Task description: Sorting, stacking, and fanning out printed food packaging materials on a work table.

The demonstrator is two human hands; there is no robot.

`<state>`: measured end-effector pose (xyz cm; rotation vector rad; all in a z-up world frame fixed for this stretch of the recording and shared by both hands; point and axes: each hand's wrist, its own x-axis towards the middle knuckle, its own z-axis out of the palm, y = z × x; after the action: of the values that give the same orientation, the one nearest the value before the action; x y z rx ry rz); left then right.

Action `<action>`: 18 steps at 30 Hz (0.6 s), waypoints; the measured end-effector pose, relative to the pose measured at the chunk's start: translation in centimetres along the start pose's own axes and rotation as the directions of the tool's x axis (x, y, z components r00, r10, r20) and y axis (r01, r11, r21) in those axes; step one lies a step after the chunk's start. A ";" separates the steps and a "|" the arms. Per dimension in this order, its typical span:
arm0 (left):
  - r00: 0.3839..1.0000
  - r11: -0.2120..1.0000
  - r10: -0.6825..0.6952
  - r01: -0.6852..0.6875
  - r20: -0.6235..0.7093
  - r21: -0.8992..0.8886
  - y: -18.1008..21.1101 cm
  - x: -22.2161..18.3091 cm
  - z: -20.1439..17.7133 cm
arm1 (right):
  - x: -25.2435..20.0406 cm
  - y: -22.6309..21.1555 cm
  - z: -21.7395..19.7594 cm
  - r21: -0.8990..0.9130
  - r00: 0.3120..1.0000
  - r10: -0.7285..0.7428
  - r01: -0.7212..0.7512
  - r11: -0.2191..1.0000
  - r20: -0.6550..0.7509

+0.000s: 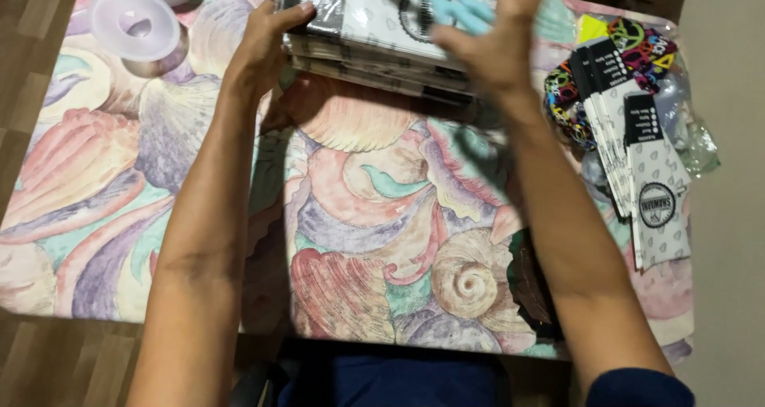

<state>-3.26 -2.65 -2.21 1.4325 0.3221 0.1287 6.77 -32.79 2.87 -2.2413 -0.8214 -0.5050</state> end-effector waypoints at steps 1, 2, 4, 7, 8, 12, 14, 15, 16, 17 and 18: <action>0.999 0.999 0.033 -0.033 0.021 -0.001 0.0 -0.1 0.0 | 0.2 -0.1 1.7 0.064 0.992 -0.071 0.077 0.995 -0.101; 0.999 0.999 0.033 -0.033 0.030 0.002 -0.6 0.3 -0.3 | 0.3 -1.1 2.7 0.060 0.992 -0.065 0.072 0.996 -0.106; 0.983 0.987 0.159 -0.156 0.094 -0.044 -2.0 1.0 -1.0 | 0.7 -3.2 4.7 -0.022 0.994 0.109 -0.109 0.994 0.005; 0.985 0.991 0.125 -0.118 0.118 -0.065 0.1 -1.2 -0.1 | 0.2 -3.9 6.1 -0.190 0.971 0.123 -0.084 0.978 0.206; 0.984 0.991 0.127 -0.120 0.121 -0.064 -0.4 -0.6 -0.4 | 0.5 -3.8 5.4 -0.192 0.972 0.124 -0.085 0.978 0.202; 0.975 0.974 0.210 -0.203 0.077 -0.097 -3.2 1.2 -1.9 | 1.4 -2.0 3.1 -0.289 0.981 0.179 -0.149 0.946 0.080; 0.954 0.956 0.291 -0.288 0.064 -0.062 -3.4 1.6 -1.7 | 1.7 -1.8 1.7 -0.183 0.949 0.264 -0.233 0.955 0.170; 0.964 0.964 0.265 -0.265 0.027 -0.015 -3.1 1.3 -1.4 | 1.5 -2.5 1.2 -0.257 0.919 0.248 -0.170 0.951 0.308; 0.971 0.971 0.239 -0.239 -0.011 0.030 -2.8 1.0 -1.2 | 1.2 -3.2 0.7 -0.321 0.866 0.239 -0.098 0.942 0.439; 0.971 0.971 0.237 -0.237 -0.014 0.028 -3.3 1.5 -1.1 | 0.8 -3.0 0.8 -0.321 0.865 0.238 -0.095 0.942 0.443; 0.953 0.953 0.304 -0.304 -0.010 0.000 -3.8 2.0 -1.0 | 0.2 -2.8 1.0 -0.313 0.861 0.233 -0.092 0.945 0.453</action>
<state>-2.07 -1.65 -6.38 1.4731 0.1062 0.3871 5.12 -30.37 3.65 -2.7319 -0.8262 0.0422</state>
